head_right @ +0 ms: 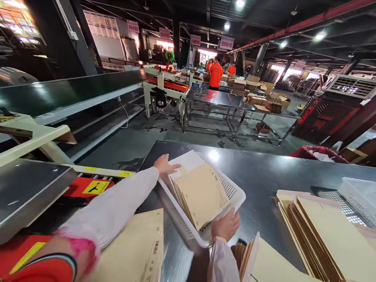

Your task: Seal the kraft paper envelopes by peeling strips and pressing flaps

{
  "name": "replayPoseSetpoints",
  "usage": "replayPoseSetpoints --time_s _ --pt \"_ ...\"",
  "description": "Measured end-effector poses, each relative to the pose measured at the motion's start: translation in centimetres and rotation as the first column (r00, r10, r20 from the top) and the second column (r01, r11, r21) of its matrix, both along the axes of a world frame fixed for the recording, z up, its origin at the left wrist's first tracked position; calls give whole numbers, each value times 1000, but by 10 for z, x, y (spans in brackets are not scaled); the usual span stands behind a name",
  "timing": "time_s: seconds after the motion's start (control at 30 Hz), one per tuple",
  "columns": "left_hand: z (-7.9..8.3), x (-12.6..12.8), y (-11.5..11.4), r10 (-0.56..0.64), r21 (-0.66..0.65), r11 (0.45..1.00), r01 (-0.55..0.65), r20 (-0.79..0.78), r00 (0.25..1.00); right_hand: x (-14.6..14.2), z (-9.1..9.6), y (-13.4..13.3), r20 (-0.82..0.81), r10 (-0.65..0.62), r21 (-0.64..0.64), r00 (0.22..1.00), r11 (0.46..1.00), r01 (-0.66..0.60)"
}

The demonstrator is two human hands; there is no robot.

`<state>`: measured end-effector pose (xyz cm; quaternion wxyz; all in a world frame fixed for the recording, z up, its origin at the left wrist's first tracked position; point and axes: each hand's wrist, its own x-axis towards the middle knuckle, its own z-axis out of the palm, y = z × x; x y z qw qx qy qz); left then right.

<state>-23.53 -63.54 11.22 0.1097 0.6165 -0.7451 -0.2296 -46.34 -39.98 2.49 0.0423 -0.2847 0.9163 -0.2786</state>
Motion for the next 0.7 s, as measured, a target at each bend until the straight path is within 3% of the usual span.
replayPoseSetpoints --time_s 0.1,0.2,0.33,0.43,0.53,0.6,0.7 --pt "-8 -32 -25 62 134 989 -65 28 998 -7 -8 -1 146 -11 -28 989 1000 15" --pt "-19 -55 -19 96 41 994 -103 139 986 -13 -13 1 181 -6 -18 983 1000 9" --pt "-19 -81 27 116 -106 990 -93 242 963 -12 -15 0 211 -21 -3 977 1000 22" --pt "-6 -111 81 -59 -42 997 66 163 985 -3 -14 -7 235 -25 0 972 1000 25" --pt "12 -151 127 -249 88 966 242 73 966 6 -11 -10 253 -30 0 967 1000 32" --pt "22 -173 142 -330 193 933 305 109 938 9 -8 -8 263 -36 2 964 999 37" --pt "26 -188 141 -336 246 927 282 214 917 11 -5 -4 281 -52 22 958 999 48"
